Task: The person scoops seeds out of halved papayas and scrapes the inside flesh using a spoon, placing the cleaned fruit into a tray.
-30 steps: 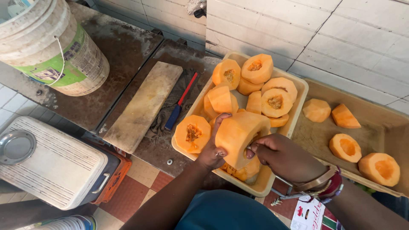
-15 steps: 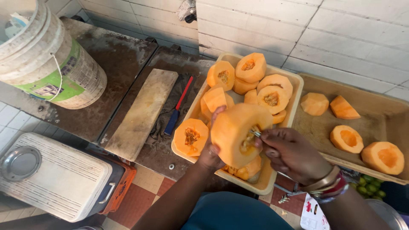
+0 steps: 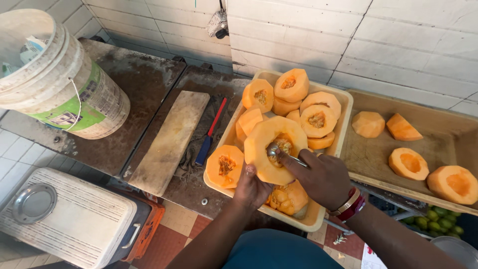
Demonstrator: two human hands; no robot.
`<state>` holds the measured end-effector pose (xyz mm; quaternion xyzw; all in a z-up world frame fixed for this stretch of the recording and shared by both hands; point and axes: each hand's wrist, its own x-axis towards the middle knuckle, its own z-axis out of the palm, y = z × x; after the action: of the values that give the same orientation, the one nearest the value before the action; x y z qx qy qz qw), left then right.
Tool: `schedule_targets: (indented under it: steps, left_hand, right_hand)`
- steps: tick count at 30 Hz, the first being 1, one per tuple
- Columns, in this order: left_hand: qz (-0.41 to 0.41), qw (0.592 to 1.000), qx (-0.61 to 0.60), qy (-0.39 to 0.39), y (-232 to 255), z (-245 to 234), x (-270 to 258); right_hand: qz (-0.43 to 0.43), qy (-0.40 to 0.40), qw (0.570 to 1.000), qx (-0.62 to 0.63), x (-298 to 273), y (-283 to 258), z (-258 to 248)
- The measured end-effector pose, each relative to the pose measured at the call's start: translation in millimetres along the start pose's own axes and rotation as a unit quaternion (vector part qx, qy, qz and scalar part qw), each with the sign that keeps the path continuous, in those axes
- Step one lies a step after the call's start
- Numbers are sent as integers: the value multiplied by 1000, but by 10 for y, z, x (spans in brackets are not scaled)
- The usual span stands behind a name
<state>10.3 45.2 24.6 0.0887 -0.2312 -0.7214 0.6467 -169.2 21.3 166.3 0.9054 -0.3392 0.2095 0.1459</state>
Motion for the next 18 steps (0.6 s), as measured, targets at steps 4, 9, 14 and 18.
schedule_targets:
  steps: [4,9,14,18]
  left_hand:
    - [-15,1000,7,11,139,140,24]
    - [-23,999,-14,-27,214,374,50]
    - [29,998,46,-8,305,524,104]
    - [54,994,100,-1,313,546,151]
  right_hand:
    - [-57,47,997,-29,-2,154,-50]
    - [-48,8,996,-75,-3,318,-34]
    - [22,-47,997,-55,-4,267,56]
    - [101,-46,992,67,-61,176,148]
